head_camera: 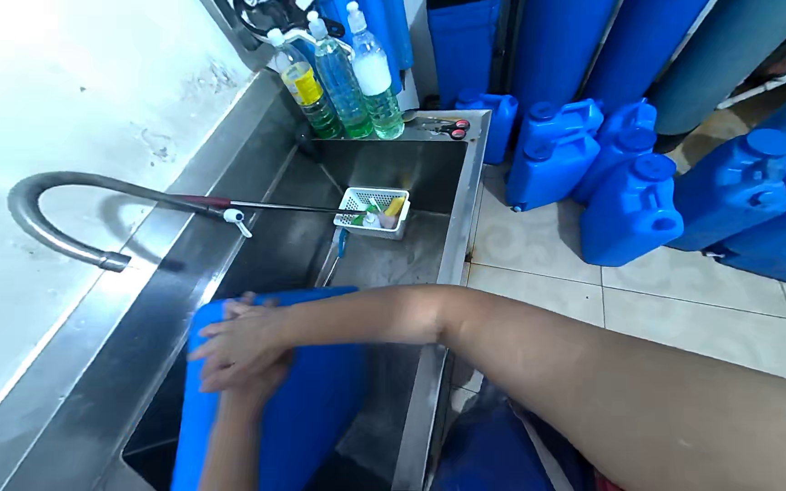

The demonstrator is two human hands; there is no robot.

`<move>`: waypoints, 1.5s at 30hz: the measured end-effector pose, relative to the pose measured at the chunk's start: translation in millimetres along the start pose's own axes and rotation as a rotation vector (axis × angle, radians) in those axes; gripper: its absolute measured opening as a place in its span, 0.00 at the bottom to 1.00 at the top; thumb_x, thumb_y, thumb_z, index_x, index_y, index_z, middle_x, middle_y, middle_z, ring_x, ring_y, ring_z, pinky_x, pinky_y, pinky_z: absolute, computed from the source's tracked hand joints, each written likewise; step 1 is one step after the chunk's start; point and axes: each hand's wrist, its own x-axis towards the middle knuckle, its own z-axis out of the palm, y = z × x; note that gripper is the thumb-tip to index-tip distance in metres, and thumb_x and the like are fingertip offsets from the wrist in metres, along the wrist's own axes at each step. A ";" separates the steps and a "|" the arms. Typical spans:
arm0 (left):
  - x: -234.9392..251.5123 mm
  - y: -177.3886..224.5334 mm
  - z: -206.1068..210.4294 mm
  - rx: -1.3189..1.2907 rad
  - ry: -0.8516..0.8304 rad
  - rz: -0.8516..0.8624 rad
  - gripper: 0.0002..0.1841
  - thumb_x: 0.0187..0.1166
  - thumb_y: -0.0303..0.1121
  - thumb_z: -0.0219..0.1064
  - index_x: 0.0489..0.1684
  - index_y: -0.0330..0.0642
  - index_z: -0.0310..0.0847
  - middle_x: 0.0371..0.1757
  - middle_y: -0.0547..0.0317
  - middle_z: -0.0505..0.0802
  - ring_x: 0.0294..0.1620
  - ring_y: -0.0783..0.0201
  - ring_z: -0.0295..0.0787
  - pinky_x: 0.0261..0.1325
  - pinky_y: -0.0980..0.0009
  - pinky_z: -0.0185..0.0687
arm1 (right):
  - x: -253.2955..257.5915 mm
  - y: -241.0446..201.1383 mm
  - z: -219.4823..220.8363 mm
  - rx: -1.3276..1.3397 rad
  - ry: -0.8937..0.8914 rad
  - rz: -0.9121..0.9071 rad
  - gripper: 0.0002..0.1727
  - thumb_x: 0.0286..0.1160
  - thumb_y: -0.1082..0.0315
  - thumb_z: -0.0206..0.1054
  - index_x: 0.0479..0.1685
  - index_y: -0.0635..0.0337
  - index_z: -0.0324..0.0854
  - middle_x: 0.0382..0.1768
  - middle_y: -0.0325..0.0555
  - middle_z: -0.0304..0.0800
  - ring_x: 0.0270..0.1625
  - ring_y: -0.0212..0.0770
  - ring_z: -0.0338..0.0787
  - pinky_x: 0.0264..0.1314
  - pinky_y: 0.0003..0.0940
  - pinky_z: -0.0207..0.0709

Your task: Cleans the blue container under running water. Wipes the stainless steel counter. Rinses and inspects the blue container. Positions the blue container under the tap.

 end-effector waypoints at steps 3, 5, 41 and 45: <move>-92.0 8.4 40.7 -0.305 0.572 0.557 0.15 0.66 0.37 0.58 0.33 0.33 0.86 0.48 0.33 0.93 0.57 0.32 0.90 0.65 0.34 0.73 | -17.9 7.5 -16.4 -0.108 -0.277 0.082 0.24 0.89 0.53 0.58 0.58 0.67 0.88 0.69 0.60 0.84 0.81 0.61 0.72 0.88 0.69 0.43; -118.5 17.3 64.0 -0.340 0.712 0.495 0.18 0.78 0.42 0.53 0.28 0.39 0.81 0.46 0.38 0.91 0.60 0.39 0.88 0.75 0.39 0.66 | -34.0 14.9 -12.7 -0.127 -0.306 0.012 0.19 0.83 0.58 0.67 0.53 0.68 0.90 0.63 0.62 0.87 0.73 0.63 0.80 0.77 0.68 0.60; -11.5 -302.3 -70.4 -0.568 0.715 -0.733 0.49 0.77 0.43 0.71 0.93 0.28 0.44 0.95 0.30 0.46 0.95 0.30 0.35 0.87 0.26 0.39 | 111.6 74.1 2.4 -0.309 -0.209 0.597 0.48 0.84 0.32 0.51 0.85 0.69 0.64 0.83 0.78 0.63 0.87 0.78 0.59 0.77 0.81 0.54; 9.4 -351.0 -127.0 -0.652 0.741 -0.817 0.49 0.80 0.51 0.67 0.94 0.31 0.44 0.94 0.30 0.50 0.95 0.29 0.37 0.88 0.28 0.37 | 30.2 77.8 -18.3 -0.297 -0.224 0.759 0.52 0.80 0.30 0.57 0.82 0.76 0.62 0.77 0.78 0.72 0.78 0.73 0.76 0.76 0.69 0.68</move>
